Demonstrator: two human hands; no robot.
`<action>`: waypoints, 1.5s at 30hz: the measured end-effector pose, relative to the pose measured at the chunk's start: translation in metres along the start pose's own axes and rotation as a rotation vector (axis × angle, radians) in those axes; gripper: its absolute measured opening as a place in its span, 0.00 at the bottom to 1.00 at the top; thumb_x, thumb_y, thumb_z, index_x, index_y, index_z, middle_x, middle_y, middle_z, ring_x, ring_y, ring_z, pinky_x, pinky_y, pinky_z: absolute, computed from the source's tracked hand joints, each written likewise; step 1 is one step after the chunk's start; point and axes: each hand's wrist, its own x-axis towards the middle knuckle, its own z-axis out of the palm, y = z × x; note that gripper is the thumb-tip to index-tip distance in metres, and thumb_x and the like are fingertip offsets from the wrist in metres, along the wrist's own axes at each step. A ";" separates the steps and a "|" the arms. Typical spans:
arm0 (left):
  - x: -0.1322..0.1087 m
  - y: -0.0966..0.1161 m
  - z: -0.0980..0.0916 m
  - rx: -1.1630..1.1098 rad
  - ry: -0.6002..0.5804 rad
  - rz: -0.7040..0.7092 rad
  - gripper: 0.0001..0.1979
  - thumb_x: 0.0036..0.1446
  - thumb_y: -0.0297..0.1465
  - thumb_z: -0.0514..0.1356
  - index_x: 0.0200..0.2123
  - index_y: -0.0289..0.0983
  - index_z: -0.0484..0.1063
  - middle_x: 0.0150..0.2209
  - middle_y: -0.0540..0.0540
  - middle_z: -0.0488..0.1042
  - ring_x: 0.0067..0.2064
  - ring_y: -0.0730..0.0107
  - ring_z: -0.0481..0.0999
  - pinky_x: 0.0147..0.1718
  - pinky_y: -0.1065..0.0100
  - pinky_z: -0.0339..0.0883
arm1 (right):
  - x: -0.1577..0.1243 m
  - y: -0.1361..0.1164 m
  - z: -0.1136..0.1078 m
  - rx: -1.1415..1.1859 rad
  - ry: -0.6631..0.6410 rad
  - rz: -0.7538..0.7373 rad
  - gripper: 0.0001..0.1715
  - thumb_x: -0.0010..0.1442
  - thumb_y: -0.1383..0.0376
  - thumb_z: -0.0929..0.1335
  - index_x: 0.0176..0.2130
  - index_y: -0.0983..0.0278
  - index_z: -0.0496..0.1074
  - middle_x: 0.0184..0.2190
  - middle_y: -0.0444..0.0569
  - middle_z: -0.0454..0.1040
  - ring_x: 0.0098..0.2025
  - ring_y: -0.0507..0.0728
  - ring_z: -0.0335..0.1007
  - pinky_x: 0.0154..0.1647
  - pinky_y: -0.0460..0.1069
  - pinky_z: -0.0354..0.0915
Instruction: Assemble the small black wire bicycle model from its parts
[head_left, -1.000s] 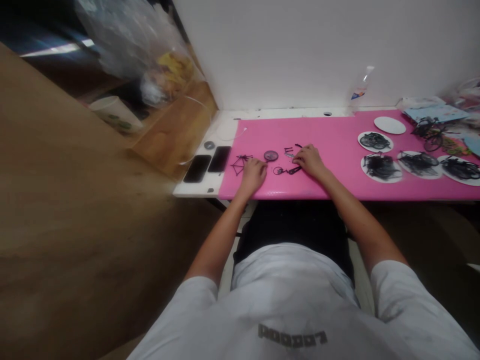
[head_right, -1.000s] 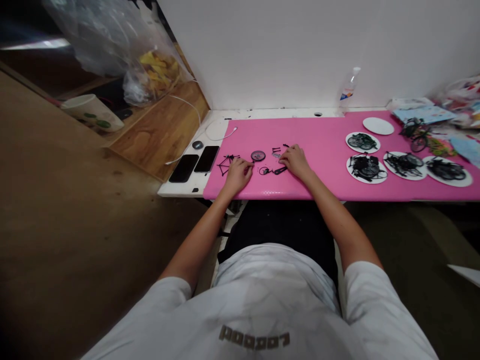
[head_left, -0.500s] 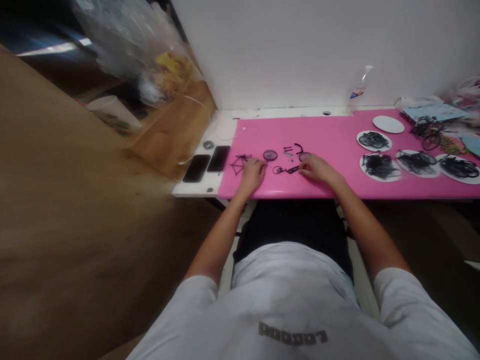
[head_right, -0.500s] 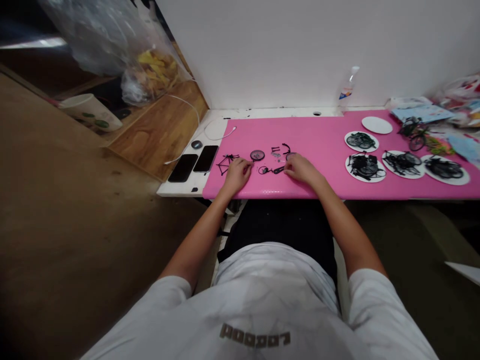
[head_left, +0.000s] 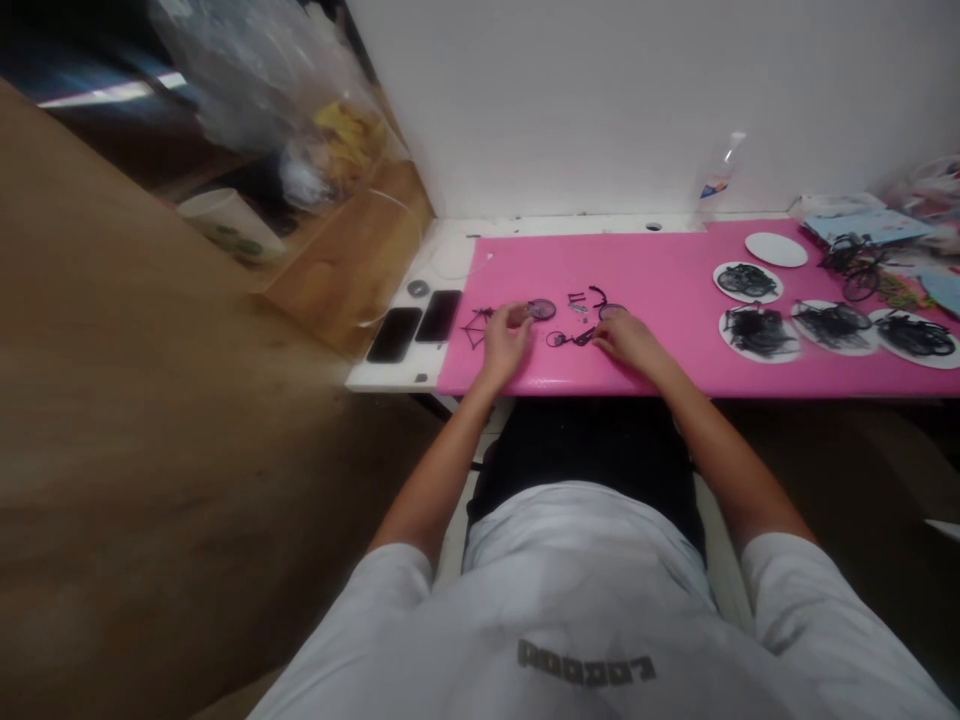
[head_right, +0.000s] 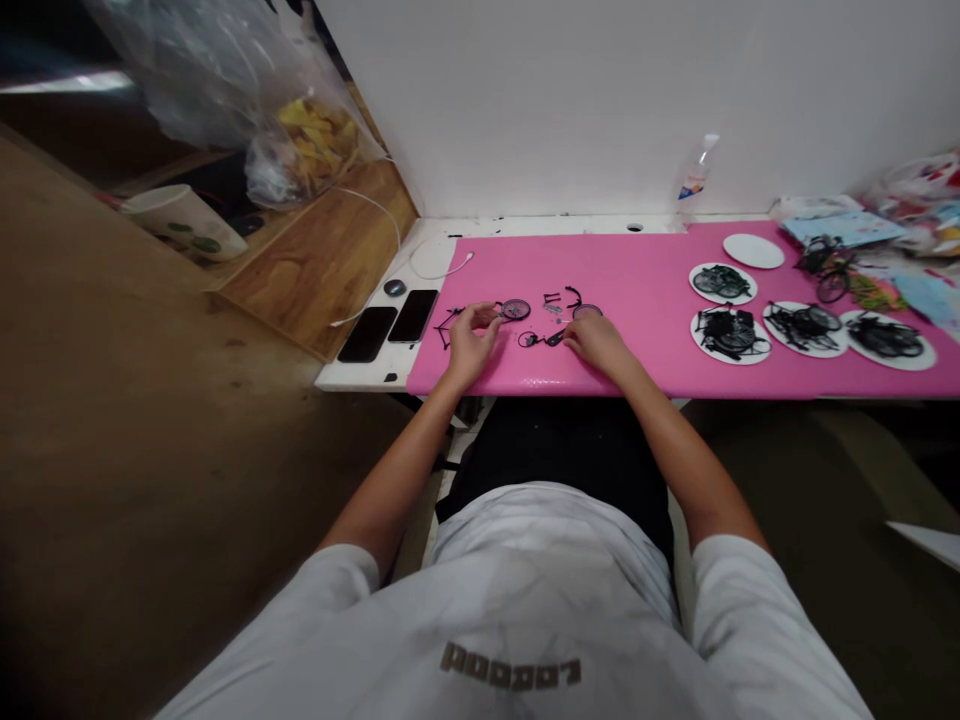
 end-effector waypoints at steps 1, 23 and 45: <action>0.001 0.004 0.002 -0.088 0.019 -0.062 0.18 0.64 0.35 0.71 0.55 0.36 0.81 0.49 0.37 0.84 0.50 0.57 0.84 0.55 0.56 0.77 | 0.000 -0.001 0.001 -0.009 0.008 -0.006 0.11 0.74 0.66 0.70 0.45 0.65 0.86 0.45 0.60 0.80 0.53 0.67 0.71 0.55 0.58 0.68; -0.024 0.102 0.019 -0.774 -0.273 -0.413 0.28 0.42 0.36 0.86 0.48 0.40 0.89 0.46 0.41 0.88 0.52 0.55 0.87 0.63 0.48 0.78 | -0.011 -0.077 -0.033 0.487 0.693 -0.278 0.07 0.76 0.57 0.73 0.45 0.55 0.80 0.43 0.49 0.82 0.49 0.61 0.77 0.52 0.60 0.74; -0.029 0.118 0.016 -0.768 -0.219 -0.447 0.30 0.39 0.43 0.87 0.45 0.38 0.88 0.47 0.40 0.89 0.50 0.50 0.89 0.61 0.43 0.81 | -0.019 -0.097 -0.041 0.606 0.748 -0.088 0.21 0.71 0.41 0.73 0.39 0.52 0.84 0.40 0.49 0.86 0.45 0.63 0.80 0.47 0.62 0.77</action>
